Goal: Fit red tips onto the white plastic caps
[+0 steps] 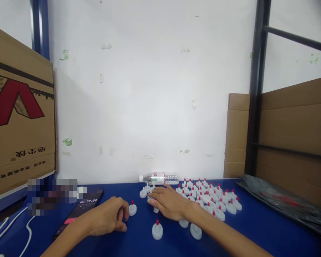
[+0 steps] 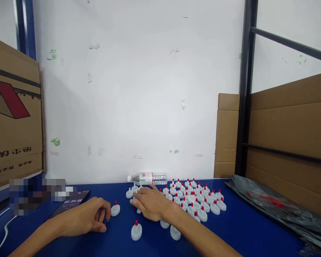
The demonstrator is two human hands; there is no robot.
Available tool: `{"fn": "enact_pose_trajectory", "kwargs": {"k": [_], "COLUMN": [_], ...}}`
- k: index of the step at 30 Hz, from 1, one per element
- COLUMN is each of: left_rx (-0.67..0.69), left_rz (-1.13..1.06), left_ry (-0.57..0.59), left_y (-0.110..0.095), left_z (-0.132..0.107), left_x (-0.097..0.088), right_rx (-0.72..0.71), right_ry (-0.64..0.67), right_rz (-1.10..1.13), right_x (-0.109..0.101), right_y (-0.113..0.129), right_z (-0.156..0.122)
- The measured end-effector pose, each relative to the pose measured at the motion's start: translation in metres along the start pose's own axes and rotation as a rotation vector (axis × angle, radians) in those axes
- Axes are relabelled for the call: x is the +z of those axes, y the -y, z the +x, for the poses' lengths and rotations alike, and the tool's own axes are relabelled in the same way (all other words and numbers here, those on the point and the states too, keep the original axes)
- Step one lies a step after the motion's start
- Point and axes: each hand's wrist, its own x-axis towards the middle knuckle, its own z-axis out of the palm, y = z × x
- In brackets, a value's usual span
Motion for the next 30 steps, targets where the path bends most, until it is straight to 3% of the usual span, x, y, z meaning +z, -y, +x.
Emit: {"fn": "enact_pose_trajectory", "kwargs": {"k": [4,10,17,21,30], "left_rx": [0.01,0.059,0.209,0.241,0.286], "left_rz": [-0.045,-0.052,0.012,-0.085,-0.354], "left_ry": [0.024,0.014,-0.215,-0.351,-0.273], "left_y": [-0.005,-0.011,-0.02,-0.025,-0.025], "left_z": [0.002,0.004,0.004,0.008,0.012], "left_x": [0.006,0.012,0.003,0.003,0.022], "right_rx": [-0.008,-0.001,-0.085,-0.168,-0.248], "right_ry": [-0.096,-0.112,-0.099,-0.138,-0.137], "right_rz": [-0.082,-0.152,-0.166,-0.112,-0.183], "right_x": [-0.005,-0.01,-0.014,-0.016,-0.015], "right_y": [0.0,0.003,0.004,0.008,0.017], "right_z": [0.003,0.003,0.004,0.005,0.009]}}
